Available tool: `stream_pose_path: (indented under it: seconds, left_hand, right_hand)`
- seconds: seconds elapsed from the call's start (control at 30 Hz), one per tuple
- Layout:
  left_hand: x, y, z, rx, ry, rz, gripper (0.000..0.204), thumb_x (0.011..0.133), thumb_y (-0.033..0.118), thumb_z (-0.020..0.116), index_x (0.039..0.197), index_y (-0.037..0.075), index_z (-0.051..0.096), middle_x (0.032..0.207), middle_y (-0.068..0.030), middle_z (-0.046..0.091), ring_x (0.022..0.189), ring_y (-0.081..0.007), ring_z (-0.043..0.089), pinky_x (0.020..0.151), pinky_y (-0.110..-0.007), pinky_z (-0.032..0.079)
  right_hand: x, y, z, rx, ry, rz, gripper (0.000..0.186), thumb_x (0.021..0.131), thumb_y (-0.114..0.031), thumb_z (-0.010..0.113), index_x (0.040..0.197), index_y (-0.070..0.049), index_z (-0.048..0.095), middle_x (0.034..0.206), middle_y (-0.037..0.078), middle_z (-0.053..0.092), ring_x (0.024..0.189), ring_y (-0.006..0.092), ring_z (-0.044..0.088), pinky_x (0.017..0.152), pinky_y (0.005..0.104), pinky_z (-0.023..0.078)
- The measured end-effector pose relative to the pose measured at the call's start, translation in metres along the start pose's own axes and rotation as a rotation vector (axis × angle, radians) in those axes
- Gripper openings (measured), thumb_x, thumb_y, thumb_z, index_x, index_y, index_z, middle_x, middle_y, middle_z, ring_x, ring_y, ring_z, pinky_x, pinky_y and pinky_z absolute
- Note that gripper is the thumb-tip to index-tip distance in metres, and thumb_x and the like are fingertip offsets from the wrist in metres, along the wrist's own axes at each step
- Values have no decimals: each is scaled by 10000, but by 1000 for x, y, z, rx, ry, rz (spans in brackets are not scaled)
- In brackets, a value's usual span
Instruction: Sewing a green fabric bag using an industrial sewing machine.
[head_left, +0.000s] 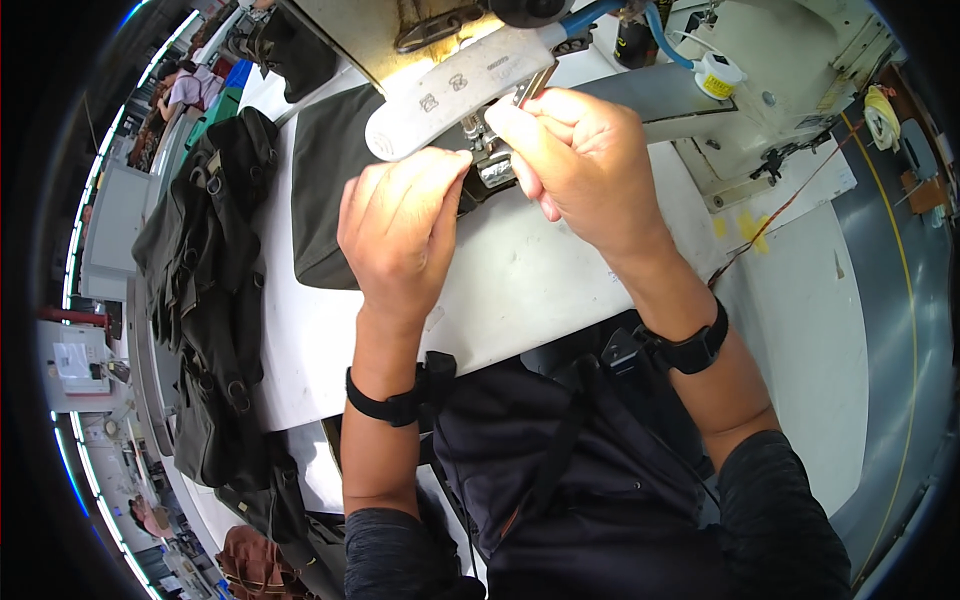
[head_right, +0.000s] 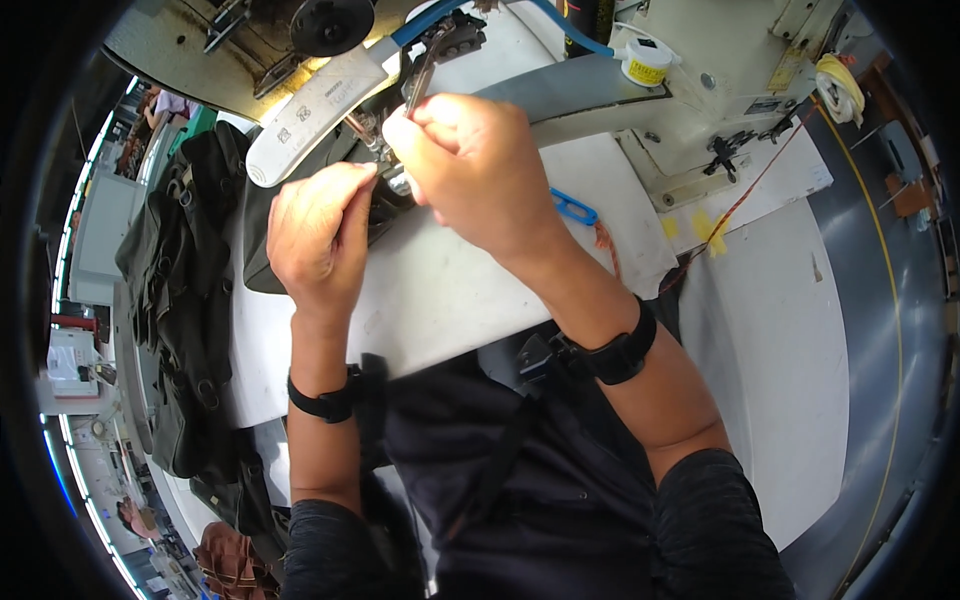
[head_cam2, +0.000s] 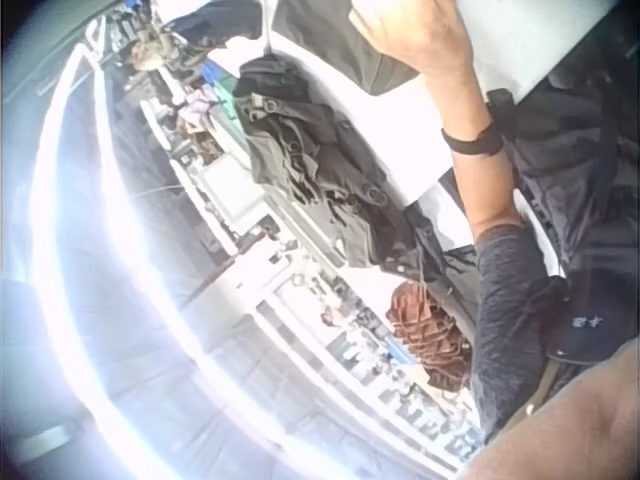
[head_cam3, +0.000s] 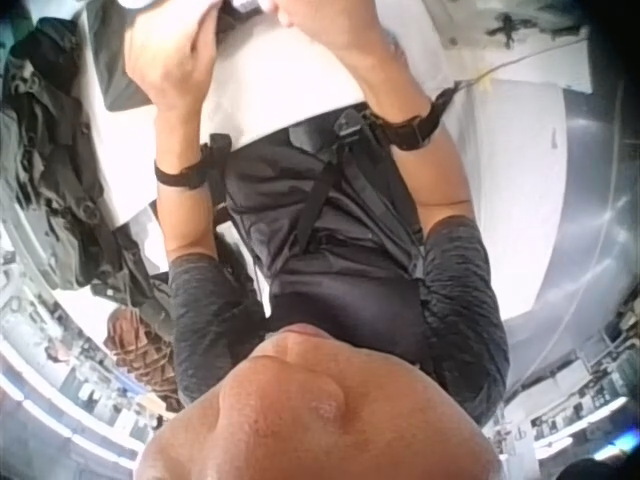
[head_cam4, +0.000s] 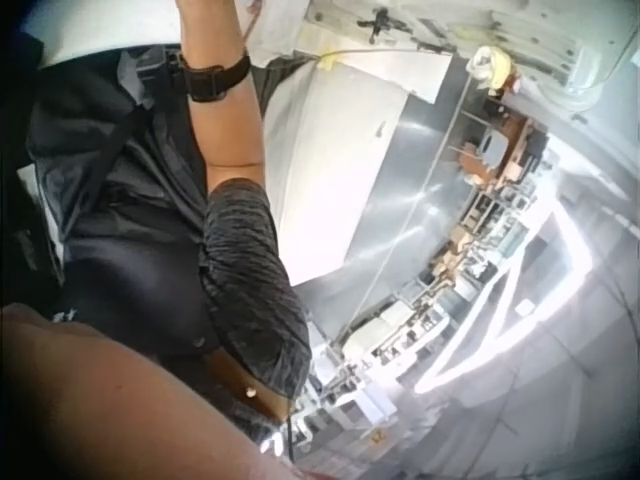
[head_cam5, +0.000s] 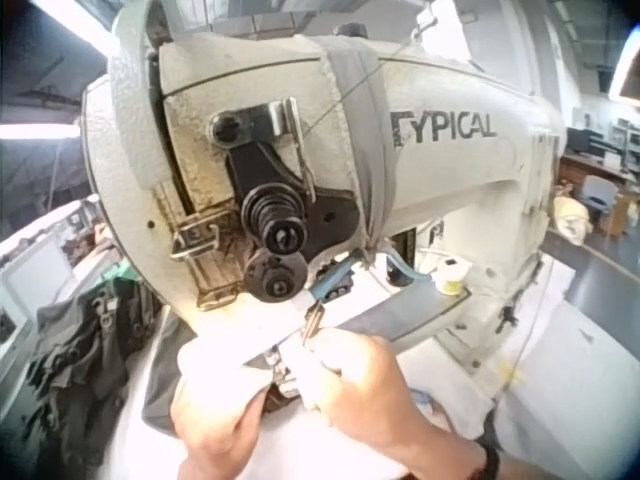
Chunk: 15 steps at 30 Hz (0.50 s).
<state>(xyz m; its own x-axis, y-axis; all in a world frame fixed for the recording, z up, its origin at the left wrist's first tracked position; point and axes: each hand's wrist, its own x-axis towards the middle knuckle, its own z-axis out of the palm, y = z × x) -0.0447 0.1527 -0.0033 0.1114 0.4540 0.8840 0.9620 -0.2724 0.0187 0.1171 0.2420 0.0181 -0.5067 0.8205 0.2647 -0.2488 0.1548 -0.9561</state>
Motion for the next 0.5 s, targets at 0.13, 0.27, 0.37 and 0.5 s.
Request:
stream_pose_path:
  seconds: [0.13, 0.27, 0.37, 0.5]
  left_hand:
    - [6, -4, -12, 6, -116, 35, 211, 789, -5, 819, 977, 69, 756, 942, -55, 753, 808, -212, 675, 733, -318, 472]
    - [7, -2, -12, 11, -154, -29, 177, 807, -8, 813, 964, 57, 763, 937, -73, 761, 823, -223, 698, 783, -313, 497]
    - [6, -5, -6, 10, -93, 6, 209, 786, 29, 829, 974, 83, 755, 906, -28, 747, 761, -193, 639, 677, -321, 434]
    - [4, -10, -2, 13, -62, 17, 203, 785, 34, 828, 969, 86, 760, 908, -26, 750, 769, -191, 648, 681, -320, 439]
  right_hand:
    - [0, 3, 2, -69, 21, -4, 252, 996, -169, 637, 825, 14, 666, 556, 16, 591, 439, 61, 507, 420, 259, 413]
    - [0, 4, 3, -80, 26, -16, 255, 998, -173, 638, 816, 4, 655, 551, 20, 587, 429, 69, 516, 413, 261, 414]
    - [-1, 3, 3, -96, 33, -21, 252, 1000, -176, 640, 825, 5, 658, 551, 19, 588, 425, 71, 523, 410, 259, 415]
    - [0, 4, 3, -128, 27, -27, 251, 999, -182, 642, 843, 14, 659, 553, 23, 596, 420, 72, 527, 409, 255, 418]
